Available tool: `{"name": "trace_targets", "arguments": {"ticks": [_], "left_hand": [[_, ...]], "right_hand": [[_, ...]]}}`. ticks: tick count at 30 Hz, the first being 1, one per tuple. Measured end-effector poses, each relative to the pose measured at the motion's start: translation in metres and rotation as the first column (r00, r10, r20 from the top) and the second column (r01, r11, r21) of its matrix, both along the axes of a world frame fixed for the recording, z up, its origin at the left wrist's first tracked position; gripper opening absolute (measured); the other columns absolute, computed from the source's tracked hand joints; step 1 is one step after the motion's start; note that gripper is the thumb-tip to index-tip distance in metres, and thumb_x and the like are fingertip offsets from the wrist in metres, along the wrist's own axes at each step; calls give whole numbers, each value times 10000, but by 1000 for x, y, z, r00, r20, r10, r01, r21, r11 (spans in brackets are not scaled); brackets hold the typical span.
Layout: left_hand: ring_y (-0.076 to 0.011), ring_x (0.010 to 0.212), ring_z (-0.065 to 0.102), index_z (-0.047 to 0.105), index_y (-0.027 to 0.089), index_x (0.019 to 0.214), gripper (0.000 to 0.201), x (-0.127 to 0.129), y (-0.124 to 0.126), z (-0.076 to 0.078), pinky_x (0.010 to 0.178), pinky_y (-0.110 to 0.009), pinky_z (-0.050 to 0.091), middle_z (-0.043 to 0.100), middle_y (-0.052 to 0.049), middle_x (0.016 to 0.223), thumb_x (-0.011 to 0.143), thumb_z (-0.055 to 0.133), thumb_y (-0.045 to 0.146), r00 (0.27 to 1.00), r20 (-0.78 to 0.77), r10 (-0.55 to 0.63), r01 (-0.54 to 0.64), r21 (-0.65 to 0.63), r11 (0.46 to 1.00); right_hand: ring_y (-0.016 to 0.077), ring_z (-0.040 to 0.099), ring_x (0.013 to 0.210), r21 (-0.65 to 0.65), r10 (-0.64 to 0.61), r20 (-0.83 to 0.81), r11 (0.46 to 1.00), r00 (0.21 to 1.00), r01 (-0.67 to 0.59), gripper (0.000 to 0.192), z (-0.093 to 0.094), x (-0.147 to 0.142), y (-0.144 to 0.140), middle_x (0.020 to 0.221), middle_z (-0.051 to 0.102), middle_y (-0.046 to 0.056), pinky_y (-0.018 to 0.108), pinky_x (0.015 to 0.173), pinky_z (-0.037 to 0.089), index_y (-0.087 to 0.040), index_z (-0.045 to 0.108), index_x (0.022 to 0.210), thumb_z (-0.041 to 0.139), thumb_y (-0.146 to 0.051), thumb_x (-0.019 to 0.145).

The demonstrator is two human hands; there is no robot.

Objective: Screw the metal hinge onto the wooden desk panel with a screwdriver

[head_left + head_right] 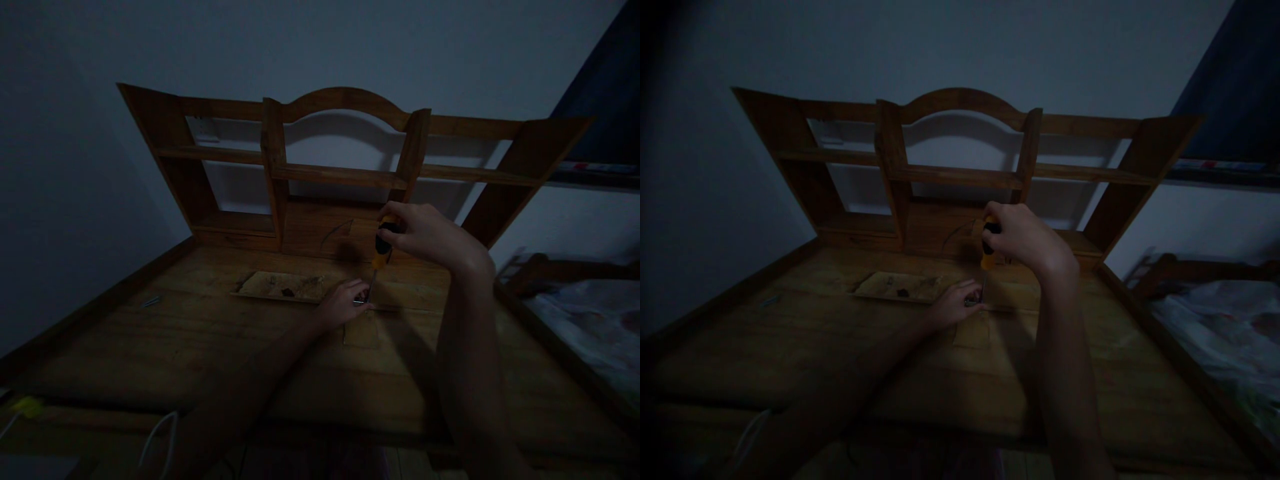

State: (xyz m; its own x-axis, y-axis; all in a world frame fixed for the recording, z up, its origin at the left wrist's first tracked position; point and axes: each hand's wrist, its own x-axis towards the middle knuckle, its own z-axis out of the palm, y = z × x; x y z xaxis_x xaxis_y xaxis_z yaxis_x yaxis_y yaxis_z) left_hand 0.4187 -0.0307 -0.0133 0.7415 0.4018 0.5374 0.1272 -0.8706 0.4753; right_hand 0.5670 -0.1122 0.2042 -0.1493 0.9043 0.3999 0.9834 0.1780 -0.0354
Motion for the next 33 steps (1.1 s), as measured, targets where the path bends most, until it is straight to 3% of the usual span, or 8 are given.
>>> {"name": "trace_targets", "arguments": {"ticks": [5, 9, 12, 18, 21, 25, 29, 33], "left_hand": [[-165, 844, 573, 579, 174, 920, 215, 0, 0, 1, 751, -261, 450, 590, -25, 907, 876, 661, 367, 1000, -18, 19, -19, 0, 1000], [-166, 851, 570, 578, 174, 924, 210, 0, 0, 1, 765, -268, 452, 588, -25, 912, 879, 655, 364, 1000, -19, 23, -23, -8, 1000], [-163, 855, 567, 580, 173, 938, 195, -1, 0, 2, 762, -266, 450, 585, -21, 909, 886, 647, 348, 1000, -20, 5, -5, -11, 1000], [-164, 857, 563, 569, 171, 897, 187, 0, -1, 3, 763, -265, 445, 580, -21, 907, 876, 662, 331, 999, -29, 22, -22, -3, 1000], [-157, 852, 560, 572, 173, 913, 177, 0, -1, 2, 764, -260, 442, 577, -14, 904, 873, 667, 317, 1000, -14, 21, -21, 0, 1000], [-153, 839, 557, 578, 174, 935, 174, 0, -1, 0, 756, -255, 440, 574, -12, 898, 875, 666, 312, 1000, -5, 7, -7, -4, 1000], [-163, 860, 566, 583, 177, 956, 188, 0, 0, 0, 764, -260, 447, 582, -18, 913, 875, 664, 326, 1000, -24, 13, -13, -12, 1000], [-167, 865, 572, 585, 173, 950, 183, 0, 0, 0, 774, -266, 455, 588, -25, 919, 874, 664, 320, 999, -34, 23, -24, -18, 1000]], "right_hand": [[262, 635, 850, 49, -114, 55, 993, 992, 111, 307, -9, 2, 12, 903, 689, 111, 331, 702, 432, -174, 632, 965, 530, -453, 889], [247, 633, 895, -2, -33, 31, 999, 999, 34, 295, -7, 7, 9, 1004, 687, 92, 322, 739, 443, -189, 631, 1045, 590, -403, 846], [233, 641, 870, -28, -2, -1, 1000, 1000, 2, 272, -3, 6, 3, 974, 698, 74, 308, 719, 445, -200, 637, 1059, 575, -383, 867], [281, 646, 874, 13, -160, 47, 987, 986, 160, 399, -7, 0, 7, 901, 700, 123, 351, 715, 455, -180, 653, 983, 520, -544, 887], [268, 645, 903, -12, -70, 20, 997, 997, 70, 436, -7, 3, 6, 992, 698, 110, 351, 759, 465, -187, 647, 1048, 542, -568, 864], [226, 649, 881, -73, 27, -22, 997, 999, -28, 334, -1, 8, 1, 1012, 701, 66, 311, 748, 462, -218, 644, 1114, 586, -425, 858], [223, 649, 800, -46, -23, -5, 999, 1000, 23, 292, -2, 4, 2, 886, 705, 74, 304, 679, 443, -198, 664, 1025, 560, -432, 885], [246, 648, 784, 16, -136, 34, 991, 990, 136, 379, -7, 0, 8, 799, 691, 96, 323, 670, 432, -188, 676, 911, 494, -520, 913]]}}
